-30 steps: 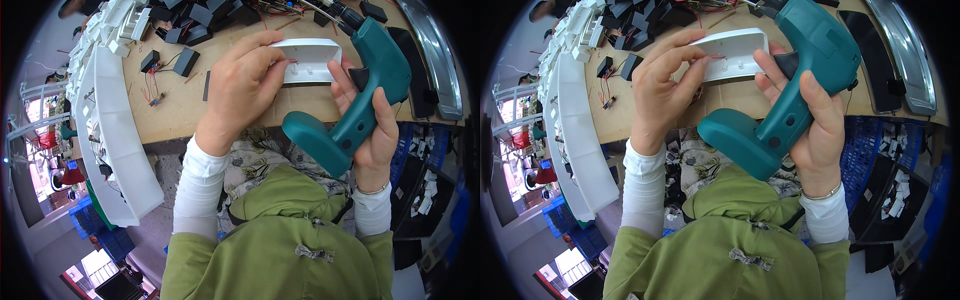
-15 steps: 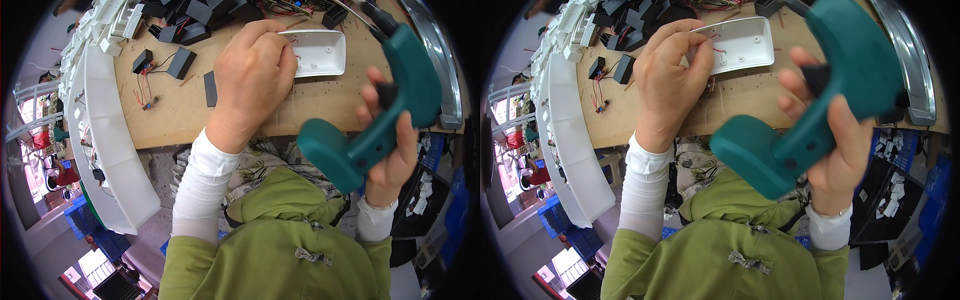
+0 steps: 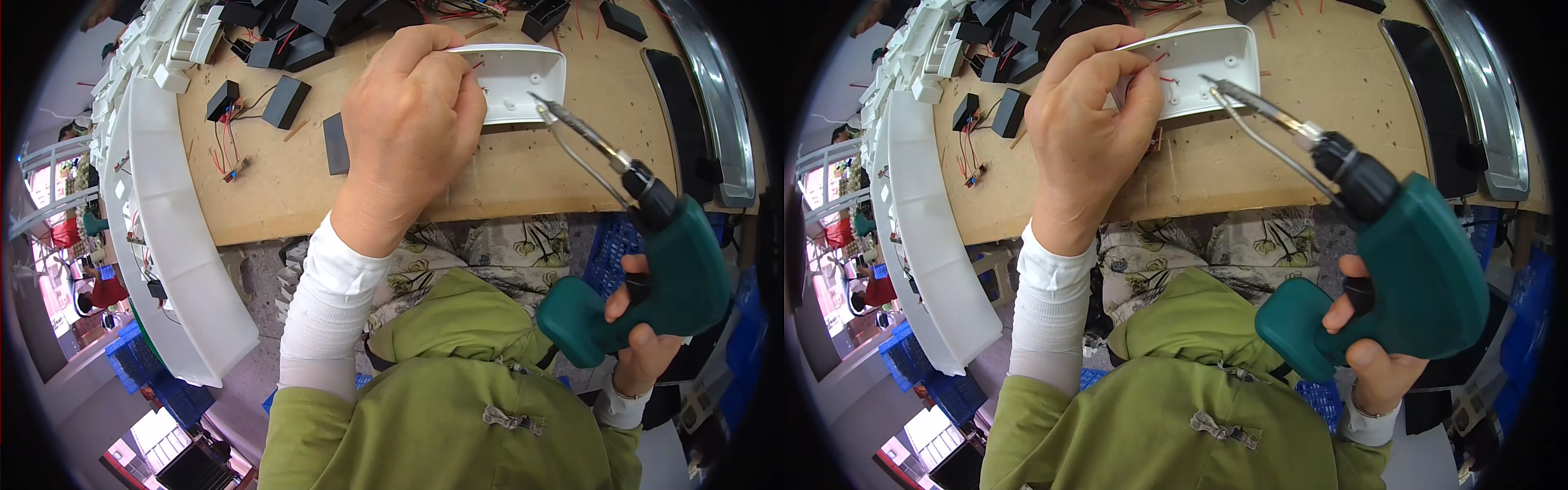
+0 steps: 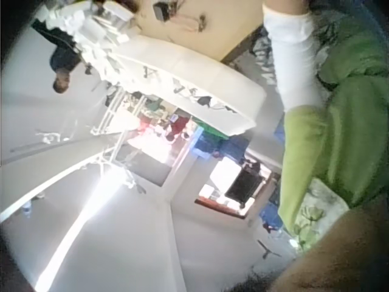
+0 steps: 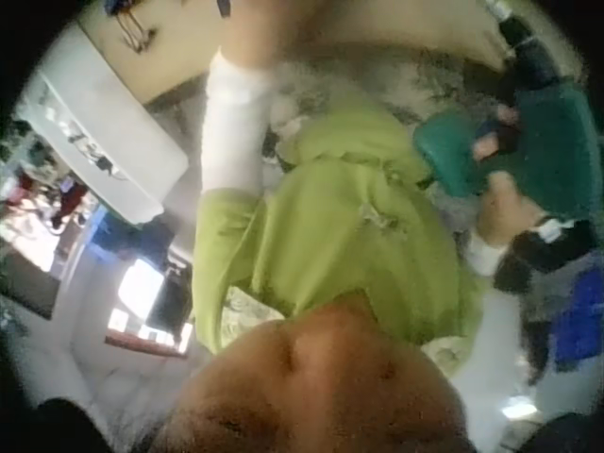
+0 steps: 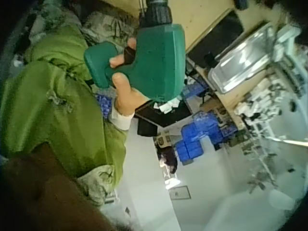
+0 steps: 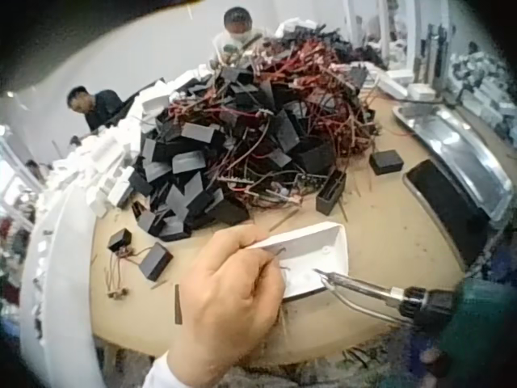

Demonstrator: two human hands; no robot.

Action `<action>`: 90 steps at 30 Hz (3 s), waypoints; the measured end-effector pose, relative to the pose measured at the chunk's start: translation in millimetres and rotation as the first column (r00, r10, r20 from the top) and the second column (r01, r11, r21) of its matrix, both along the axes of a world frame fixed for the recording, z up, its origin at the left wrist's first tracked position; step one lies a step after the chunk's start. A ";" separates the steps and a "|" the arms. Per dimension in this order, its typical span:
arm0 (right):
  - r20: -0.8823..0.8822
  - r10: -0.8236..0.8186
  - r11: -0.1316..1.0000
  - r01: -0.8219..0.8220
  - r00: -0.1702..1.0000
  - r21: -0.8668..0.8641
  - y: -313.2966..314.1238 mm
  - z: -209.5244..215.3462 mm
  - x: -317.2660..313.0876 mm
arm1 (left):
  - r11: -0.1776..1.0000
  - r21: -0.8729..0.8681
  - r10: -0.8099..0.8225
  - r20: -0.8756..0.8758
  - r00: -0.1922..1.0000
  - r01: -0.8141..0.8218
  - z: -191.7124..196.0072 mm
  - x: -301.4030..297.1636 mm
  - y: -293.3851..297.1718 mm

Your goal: The person solders wires into plastic housings using a soldering iron, places the assembled housings into a container, and repeats the process with new components.

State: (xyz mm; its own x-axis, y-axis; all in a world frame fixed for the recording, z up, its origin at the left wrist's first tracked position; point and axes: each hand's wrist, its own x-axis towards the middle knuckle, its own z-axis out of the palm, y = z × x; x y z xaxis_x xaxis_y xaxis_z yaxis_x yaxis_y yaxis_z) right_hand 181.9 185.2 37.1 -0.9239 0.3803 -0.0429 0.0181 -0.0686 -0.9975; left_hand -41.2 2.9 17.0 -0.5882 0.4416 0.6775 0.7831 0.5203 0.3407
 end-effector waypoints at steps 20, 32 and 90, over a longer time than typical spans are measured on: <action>0.019 -0.029 0.998 0.027 0.999 0.065 -27.0 1.0 -33.1 | 0.998 0.041 0.040 -0.027 0.999 -0.039 -7.2 4.6 0.9; -0.006 0.019 0.999 -0.018 1.000 0.050 -25.6 -0.9 -35.5 | 0.998 0.044 0.038 -0.049 0.998 -0.036 -8.1 5.2 1.4; -0.063 -0.065 0.987 0.074 0.996 0.141 -13.4 1.6 -6.4 | 0.996 0.055 0.072 -0.107 0.992 -0.066 0.4 10.1 1.2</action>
